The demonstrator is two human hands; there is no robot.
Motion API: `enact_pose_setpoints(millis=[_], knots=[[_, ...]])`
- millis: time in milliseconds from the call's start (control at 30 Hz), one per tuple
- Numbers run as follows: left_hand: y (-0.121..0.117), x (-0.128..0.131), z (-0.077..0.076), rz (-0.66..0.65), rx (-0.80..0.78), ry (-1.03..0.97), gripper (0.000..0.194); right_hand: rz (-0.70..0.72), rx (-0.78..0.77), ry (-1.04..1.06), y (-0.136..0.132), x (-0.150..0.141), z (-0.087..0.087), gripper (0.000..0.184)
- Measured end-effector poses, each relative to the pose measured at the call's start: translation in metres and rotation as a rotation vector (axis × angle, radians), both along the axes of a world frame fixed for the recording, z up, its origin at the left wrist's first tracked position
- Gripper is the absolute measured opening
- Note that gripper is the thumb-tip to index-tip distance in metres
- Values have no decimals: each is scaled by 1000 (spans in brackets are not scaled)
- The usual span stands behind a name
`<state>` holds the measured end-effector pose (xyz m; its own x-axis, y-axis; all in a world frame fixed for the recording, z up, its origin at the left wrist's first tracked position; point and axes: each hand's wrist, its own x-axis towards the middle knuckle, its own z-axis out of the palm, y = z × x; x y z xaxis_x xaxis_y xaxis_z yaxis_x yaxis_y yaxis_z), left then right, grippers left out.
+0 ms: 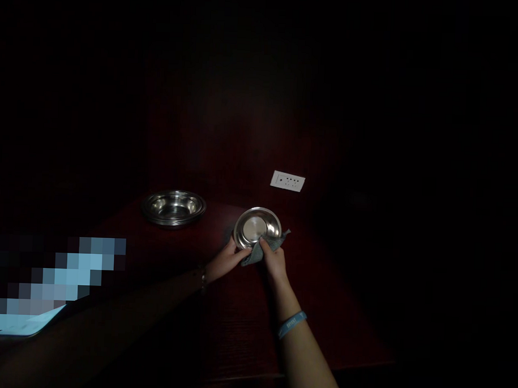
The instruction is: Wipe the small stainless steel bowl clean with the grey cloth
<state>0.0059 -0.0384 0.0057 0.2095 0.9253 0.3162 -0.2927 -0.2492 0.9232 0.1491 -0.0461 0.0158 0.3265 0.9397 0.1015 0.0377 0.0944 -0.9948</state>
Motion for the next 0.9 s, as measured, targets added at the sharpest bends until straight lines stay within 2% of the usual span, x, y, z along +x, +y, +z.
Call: enact_pose_setpoints(millis=[167, 333, 500, 667, 767, 900], knots=[[0, 0, 1, 24, 12, 20, 57, 17, -15, 32, -4, -4, 4, 28], [4, 0, 2, 37, -116, 9, 48, -3, 2, -79, -1, 2, 3, 28], [3, 1, 13, 94, -184, -52, 37, -63, 42, -219, 1, 6, 2, 30], [-2, -1, 22, 99, -100, -93, 43, -50, 60, -161, 1, 5, 4, 31], [0, -1, 18, 89, -38, -103, 42, -13, 47, -90, 0, 2, 6, 30], [5, 1, 3, 48, -22, -56, 49, 50, 1, 7, -3, -3, 6, 27]])
